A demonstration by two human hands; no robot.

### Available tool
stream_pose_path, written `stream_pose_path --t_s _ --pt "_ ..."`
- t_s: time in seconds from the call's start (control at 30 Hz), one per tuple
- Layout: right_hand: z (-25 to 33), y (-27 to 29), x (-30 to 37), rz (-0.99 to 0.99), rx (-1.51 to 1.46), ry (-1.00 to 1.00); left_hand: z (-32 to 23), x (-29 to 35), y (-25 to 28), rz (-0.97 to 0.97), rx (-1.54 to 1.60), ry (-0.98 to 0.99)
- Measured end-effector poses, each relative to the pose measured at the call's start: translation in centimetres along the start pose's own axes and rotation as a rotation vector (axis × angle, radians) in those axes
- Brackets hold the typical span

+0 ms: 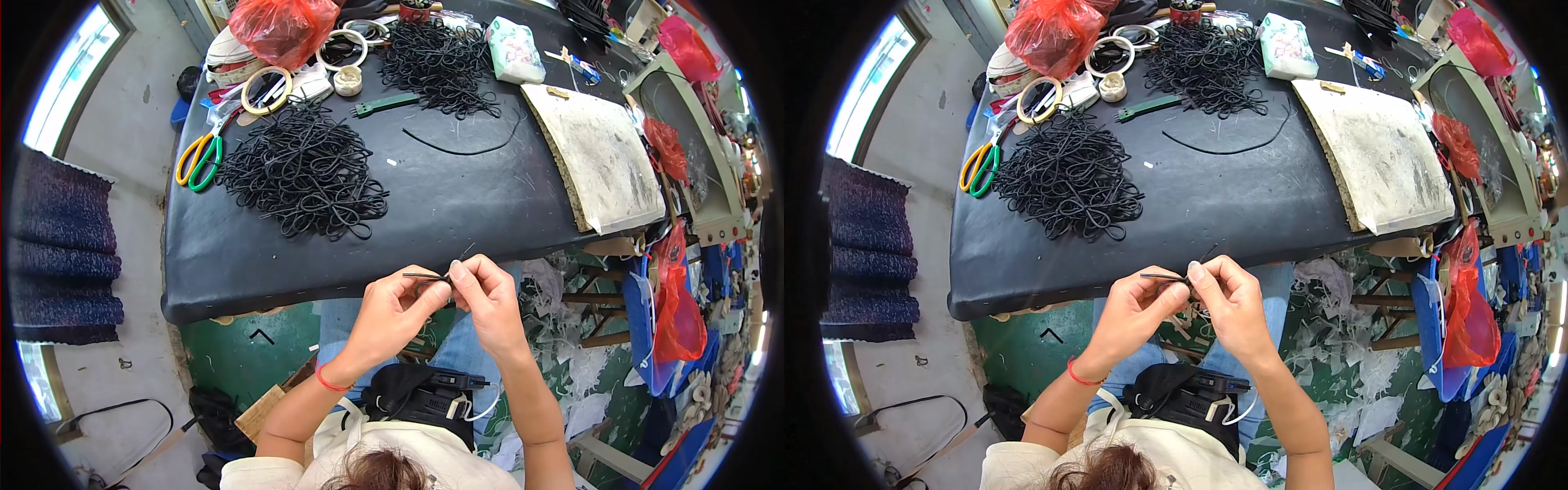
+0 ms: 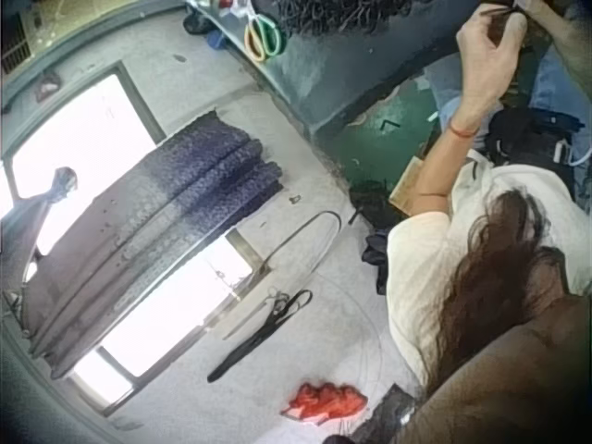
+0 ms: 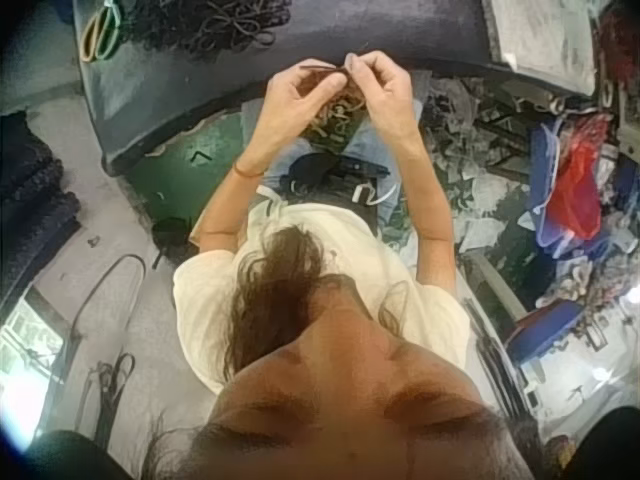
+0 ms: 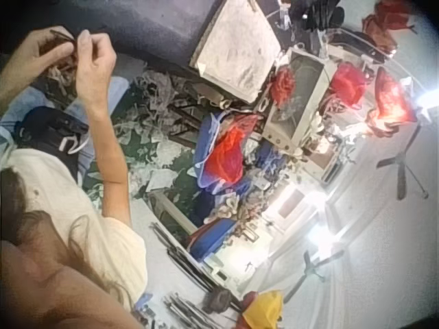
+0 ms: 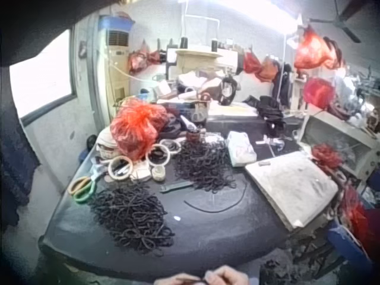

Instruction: The person sits at a cluttered workbench and repeatedly picks up short black cords. They tie each cord into a loop or knot by hand and place the finished item onto a growing pile on the table. The process is repetitive, involving picking, tying, and stacking.

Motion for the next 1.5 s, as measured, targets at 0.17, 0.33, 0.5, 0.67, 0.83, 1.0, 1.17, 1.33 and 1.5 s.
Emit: stream_pose_path --t_s 0.17,0.33,0.5,0.67,0.83,1.0,1.17,1.33,1.5 --pt "-0.1 0.2 0.0 -0.002 0.070 0.064 0.3 0.1 1.0 0.004 0.099 0.084" --pt "0.2 -0.2 -0.4 -0.046 0.073 0.072 -2.0 0.3 1.9 -0.111 -0.152 -0.014" --pt "6.4 2.0 -5.6 -0.190 0.771 0.498 -10.8 0.8 8.0 -0.577 -0.710 -0.419" --pt "6.4 2.8 -11.9 -0.309 1.295 0.671 -14.5 0.7 14.8 -0.920 -1.133 -0.408" --pt "5.1 1.6 -14.7 -0.298 1.675 0.659 -16.4 3.1 10.7 -0.910 -1.133 -0.692" --pt "8.1 -3.4 -6.1 -0.009 1.426 0.827 -12.4 1.0 1.9 -0.404 -1.263 -0.647" --pt "9.2 -4.2 1.0 0.084 1.265 0.751 -7.6 0.2 1.1 -0.153 -0.773 -0.415" --pt "10.0 -3.0 2.3 0.048 1.176 0.698 -8.5 1.9 0.6 -0.155 -0.859 -0.494" --pt "11.8 0.0 2.2 -0.182 1.163 0.747 -12.4 3.0 5.3 -0.512 -1.011 -0.582"
Point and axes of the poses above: each hand's wrist, its own x-axis away from the middle knuckle, its own y-axis out of the back of the hand, z = x × y, the point moved 9 cm from there along -x, towards the middle knuckle, and after that the axes turned 9 degrees about z, right-handed, at the moved point
